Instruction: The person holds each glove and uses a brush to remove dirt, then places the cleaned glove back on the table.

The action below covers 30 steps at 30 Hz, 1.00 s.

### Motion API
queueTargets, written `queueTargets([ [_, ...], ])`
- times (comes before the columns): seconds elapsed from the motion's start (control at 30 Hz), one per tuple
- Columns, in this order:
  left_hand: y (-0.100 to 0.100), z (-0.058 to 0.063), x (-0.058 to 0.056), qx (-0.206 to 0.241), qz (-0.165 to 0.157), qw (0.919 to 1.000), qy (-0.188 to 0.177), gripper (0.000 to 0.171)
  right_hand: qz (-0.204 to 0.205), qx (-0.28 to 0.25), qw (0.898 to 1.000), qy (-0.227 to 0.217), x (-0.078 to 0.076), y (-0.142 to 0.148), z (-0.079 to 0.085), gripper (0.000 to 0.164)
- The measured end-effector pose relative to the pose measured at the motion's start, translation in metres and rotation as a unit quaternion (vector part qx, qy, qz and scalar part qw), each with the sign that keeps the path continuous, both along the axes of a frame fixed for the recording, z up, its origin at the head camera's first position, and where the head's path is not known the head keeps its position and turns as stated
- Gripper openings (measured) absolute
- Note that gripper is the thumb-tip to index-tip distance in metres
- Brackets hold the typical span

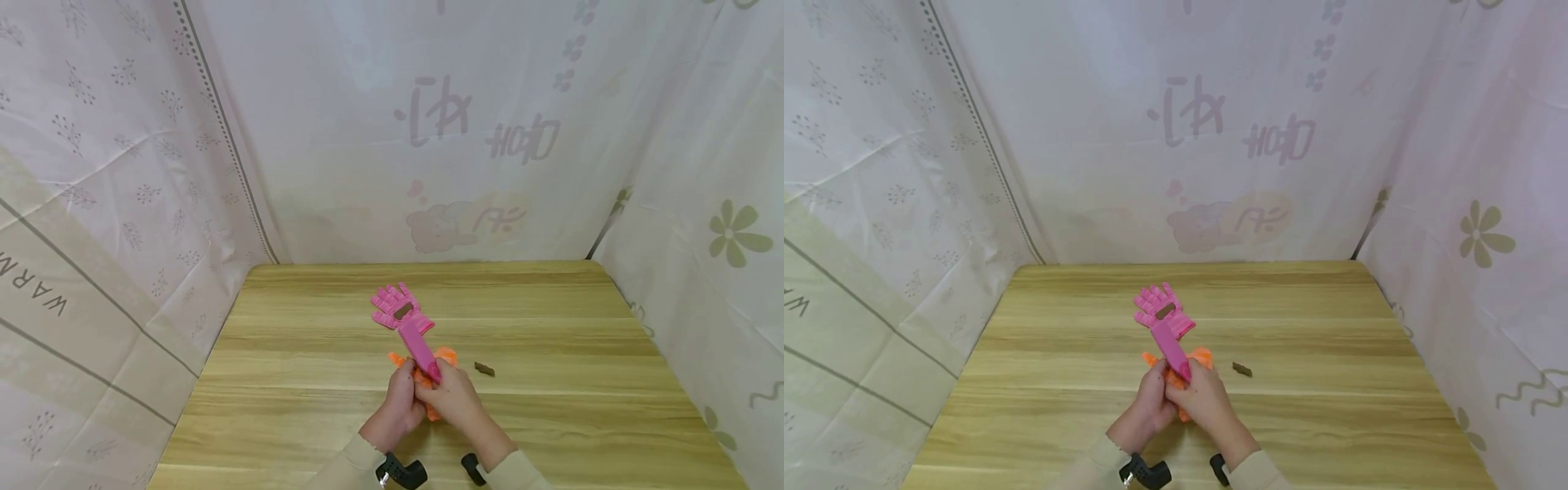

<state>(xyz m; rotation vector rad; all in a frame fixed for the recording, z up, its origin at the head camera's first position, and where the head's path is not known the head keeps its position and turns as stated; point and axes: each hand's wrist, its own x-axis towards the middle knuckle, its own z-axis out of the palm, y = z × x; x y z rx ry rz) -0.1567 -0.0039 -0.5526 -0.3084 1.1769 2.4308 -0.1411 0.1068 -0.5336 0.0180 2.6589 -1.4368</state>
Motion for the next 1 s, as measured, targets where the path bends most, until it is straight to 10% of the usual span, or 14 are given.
queueTargets([
  [1.0, -0.005, 0.0, 0.004, 0.006, 0.019, 0.9998, -0.009, 0.027, -0.022, -0.014, 0.999, 0.019, -0.002, 0.0, 0.004, 0.009],
])
